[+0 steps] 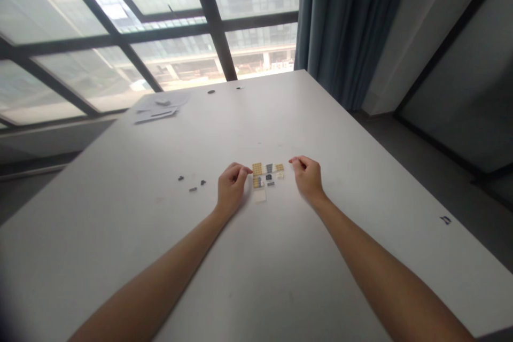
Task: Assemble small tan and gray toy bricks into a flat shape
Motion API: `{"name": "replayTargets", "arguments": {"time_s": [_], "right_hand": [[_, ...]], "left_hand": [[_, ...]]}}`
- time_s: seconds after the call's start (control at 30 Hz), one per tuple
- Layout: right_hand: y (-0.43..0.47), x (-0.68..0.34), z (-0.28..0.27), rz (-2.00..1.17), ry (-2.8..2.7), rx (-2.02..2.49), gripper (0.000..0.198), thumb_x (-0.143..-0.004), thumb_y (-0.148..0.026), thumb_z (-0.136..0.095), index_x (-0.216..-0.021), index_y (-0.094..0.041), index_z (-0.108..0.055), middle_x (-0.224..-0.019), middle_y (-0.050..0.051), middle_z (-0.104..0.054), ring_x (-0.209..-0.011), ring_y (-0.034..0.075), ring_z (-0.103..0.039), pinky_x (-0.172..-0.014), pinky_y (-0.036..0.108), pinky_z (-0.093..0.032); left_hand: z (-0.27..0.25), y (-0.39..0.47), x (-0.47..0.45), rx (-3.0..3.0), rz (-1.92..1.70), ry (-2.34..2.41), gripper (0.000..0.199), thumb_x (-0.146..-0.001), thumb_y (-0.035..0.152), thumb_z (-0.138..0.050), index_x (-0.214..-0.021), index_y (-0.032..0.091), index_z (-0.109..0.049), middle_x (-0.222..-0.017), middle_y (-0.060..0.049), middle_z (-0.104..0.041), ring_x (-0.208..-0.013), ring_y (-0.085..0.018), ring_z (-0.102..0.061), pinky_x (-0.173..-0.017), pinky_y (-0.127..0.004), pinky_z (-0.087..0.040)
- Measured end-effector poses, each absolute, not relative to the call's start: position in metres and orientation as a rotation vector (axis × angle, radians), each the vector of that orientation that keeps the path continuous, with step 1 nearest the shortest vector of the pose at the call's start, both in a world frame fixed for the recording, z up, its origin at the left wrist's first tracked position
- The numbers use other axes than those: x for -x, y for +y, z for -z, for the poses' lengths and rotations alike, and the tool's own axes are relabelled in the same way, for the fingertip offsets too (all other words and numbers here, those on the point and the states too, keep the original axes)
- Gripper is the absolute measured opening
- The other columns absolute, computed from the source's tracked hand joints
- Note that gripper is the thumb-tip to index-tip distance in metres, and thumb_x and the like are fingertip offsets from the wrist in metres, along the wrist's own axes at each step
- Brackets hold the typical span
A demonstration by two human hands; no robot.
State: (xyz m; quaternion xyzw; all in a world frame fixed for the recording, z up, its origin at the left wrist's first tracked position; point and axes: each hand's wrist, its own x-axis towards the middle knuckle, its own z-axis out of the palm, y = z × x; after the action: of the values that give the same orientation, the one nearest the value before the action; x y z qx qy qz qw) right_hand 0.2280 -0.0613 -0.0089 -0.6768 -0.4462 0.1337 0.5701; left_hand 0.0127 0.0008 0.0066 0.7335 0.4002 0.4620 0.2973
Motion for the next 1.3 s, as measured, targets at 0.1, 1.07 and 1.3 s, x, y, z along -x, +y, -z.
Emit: {"name": "replayTargets", "arguments": {"time_s": [0.1,1.07,1.3], "right_hand": [[-0.062,-0.228,0.008,-0.312,-1.049,1.583,0.035,-0.089,-0.039,-0.053,-0.081,-0.015,-0.077,-0.068,0.004,-0.067,-0.067,0.019,-0.058,-0.061,0.029,-0.041],[-0.061,-0.228,0.011,-0.327,-1.011,1.551,0.035,-0.088,-0.038,-0.053,-0.081,-0.013,-0.077,-0.069,0.006,-0.070,-0.066,0.020,-0.060,-0.063,0.030,-0.044],[-0.061,-0.228,0.012,-0.331,-1.000,1.539,0.034,-0.088,-0.038,-0.054,-0.082,-0.013,-0.077,-0.072,0.007,-0.072,-0.068,0.020,-0.061,-0.064,0.031,-0.045]], "left_hand": [[-0.007,0.001,-0.013,-1.946,-1.235,1.063,0.028,-0.094,0.029,-0.052,-0.074,0.020,-0.070,-0.076,-0.002,-0.061,-0.072,-0.015,-0.053,-0.066,-0.028,-0.041],[-0.020,-0.003,-0.004,-2.024,-1.276,1.064,0.032,-0.097,0.033,-0.051,-0.076,0.018,-0.071,-0.075,-0.002,-0.059,-0.075,-0.016,-0.053,-0.068,-0.028,-0.039],[-0.059,0.027,0.049,-2.046,-0.981,1.302,0.031,-0.091,0.038,-0.054,-0.084,0.017,-0.075,-0.070,0.000,-0.061,-0.066,-0.014,-0.050,-0.065,-0.028,-0.037]]}}
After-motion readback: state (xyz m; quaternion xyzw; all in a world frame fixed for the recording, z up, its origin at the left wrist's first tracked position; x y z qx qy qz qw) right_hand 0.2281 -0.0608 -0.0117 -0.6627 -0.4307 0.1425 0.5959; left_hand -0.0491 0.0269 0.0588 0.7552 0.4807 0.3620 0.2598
